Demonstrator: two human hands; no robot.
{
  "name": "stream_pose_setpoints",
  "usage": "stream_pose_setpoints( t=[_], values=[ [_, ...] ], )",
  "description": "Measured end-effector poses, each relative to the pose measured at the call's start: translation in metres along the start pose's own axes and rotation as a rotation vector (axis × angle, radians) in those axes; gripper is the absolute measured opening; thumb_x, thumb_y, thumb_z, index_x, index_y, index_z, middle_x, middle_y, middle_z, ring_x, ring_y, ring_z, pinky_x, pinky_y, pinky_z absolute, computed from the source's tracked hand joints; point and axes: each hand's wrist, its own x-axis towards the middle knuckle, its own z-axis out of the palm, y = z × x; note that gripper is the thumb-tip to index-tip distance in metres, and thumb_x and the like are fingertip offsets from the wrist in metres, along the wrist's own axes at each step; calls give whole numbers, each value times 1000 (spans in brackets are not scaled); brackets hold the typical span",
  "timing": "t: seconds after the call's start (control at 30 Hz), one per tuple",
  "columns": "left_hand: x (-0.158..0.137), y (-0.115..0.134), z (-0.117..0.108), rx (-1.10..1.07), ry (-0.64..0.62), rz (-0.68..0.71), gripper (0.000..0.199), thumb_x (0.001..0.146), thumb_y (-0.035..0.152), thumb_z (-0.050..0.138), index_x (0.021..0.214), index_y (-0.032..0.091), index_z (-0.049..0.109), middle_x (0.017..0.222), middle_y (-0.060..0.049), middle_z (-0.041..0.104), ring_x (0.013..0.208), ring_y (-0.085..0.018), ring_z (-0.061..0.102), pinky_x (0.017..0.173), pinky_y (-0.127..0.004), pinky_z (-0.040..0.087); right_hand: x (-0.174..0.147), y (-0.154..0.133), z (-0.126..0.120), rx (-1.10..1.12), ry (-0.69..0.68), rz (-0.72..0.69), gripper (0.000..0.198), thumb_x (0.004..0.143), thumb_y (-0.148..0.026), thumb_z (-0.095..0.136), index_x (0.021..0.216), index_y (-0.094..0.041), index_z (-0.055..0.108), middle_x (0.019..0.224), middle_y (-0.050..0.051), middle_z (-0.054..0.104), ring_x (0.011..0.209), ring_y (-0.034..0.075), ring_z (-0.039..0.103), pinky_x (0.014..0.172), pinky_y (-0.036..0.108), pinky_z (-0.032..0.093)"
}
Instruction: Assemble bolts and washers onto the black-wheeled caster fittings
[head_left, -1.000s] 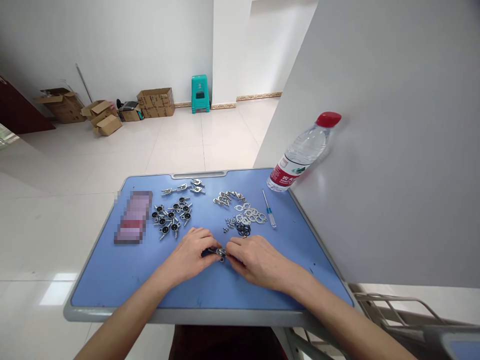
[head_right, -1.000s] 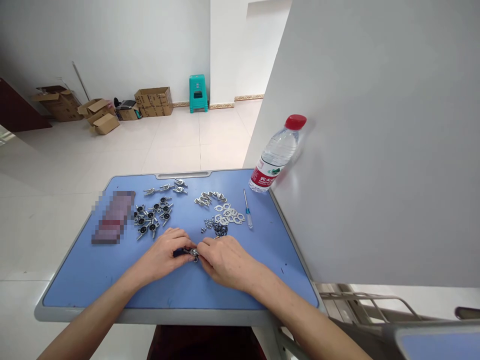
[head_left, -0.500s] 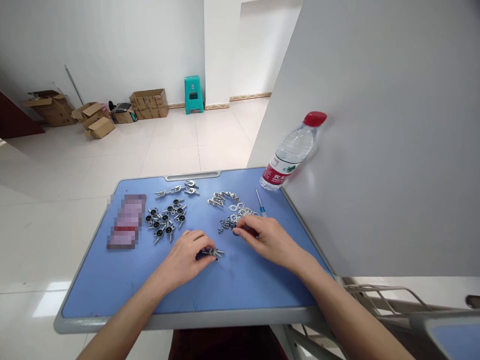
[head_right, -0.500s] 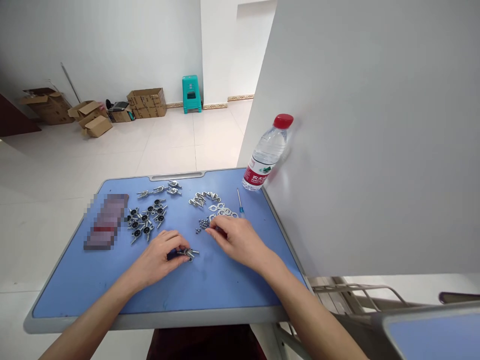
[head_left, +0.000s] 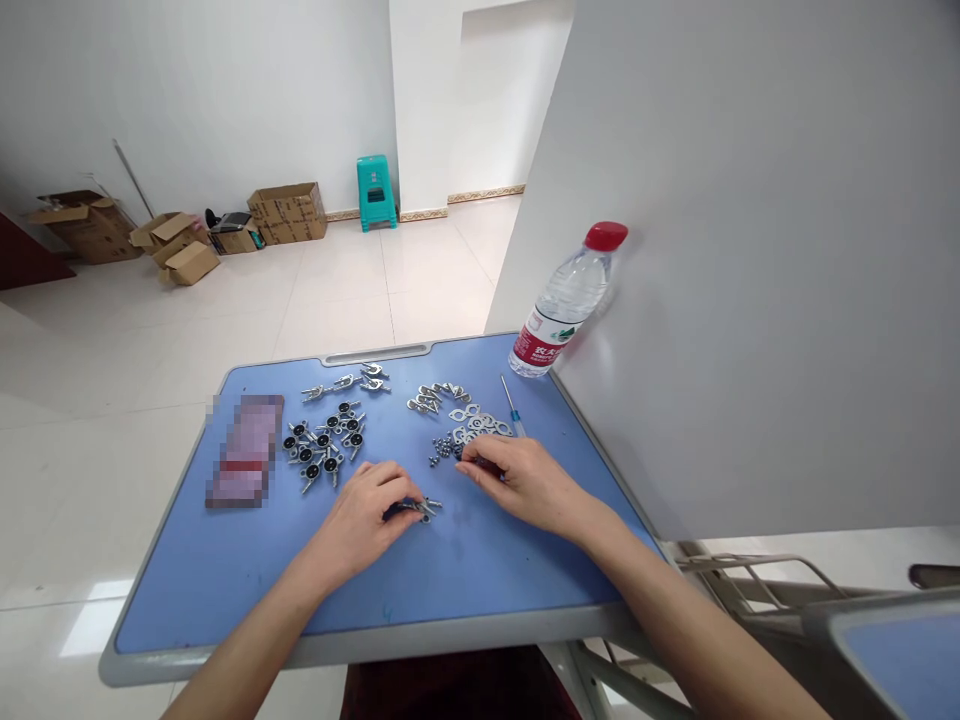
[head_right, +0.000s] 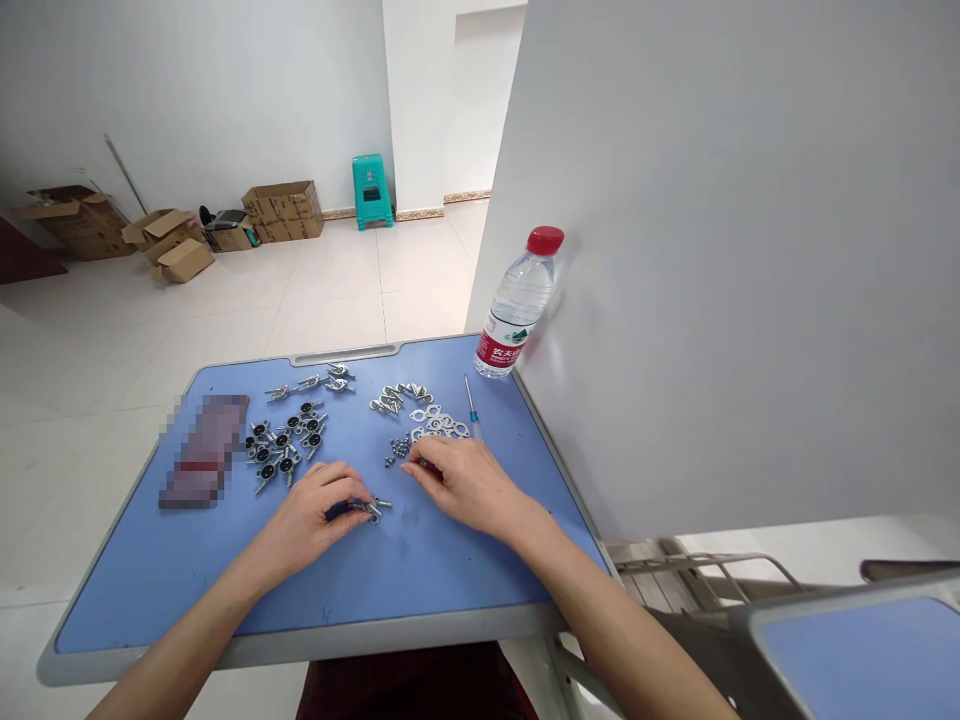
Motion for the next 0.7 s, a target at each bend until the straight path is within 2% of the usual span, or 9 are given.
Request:
stream_pose_setpoints(
  t=[0.37, 0.57, 0.7],
  values=[
    [1, 2, -1, -39, -56, -10, 7, 92, 19, 57, 90, 22, 63, 92, 0, 64, 82, -17, 58, 80, -33, 39, 0, 0, 1, 11, 19, -11, 16, 93, -25, 50, 79, -20, 57, 68, 0, 62, 57, 13, 52, 55, 23, 35],
    [1, 1, -3, -14, -24, -30, 9, 92, 18, 55, 90, 22, 62, 91, -1, 63, 87, -19, 56, 79, -33, 42, 1, 16, -14, 56, 165, 194, 15, 91, -26, 52, 80, -19, 60, 66, -1, 61, 57, 12, 50, 56, 24, 36],
    [2, 3, -5, 5, -10, -27, 10, 91, 18, 52, 89, 22, 61, 92, -1, 62, 86, -20, 56, 79, -33, 43, 0, 30, -22, -17, 51, 252, 11, 88, -23, 55, 84, -19, 64, 75, 1, 63, 63, 14, 54, 60, 25, 38]
  ],
)
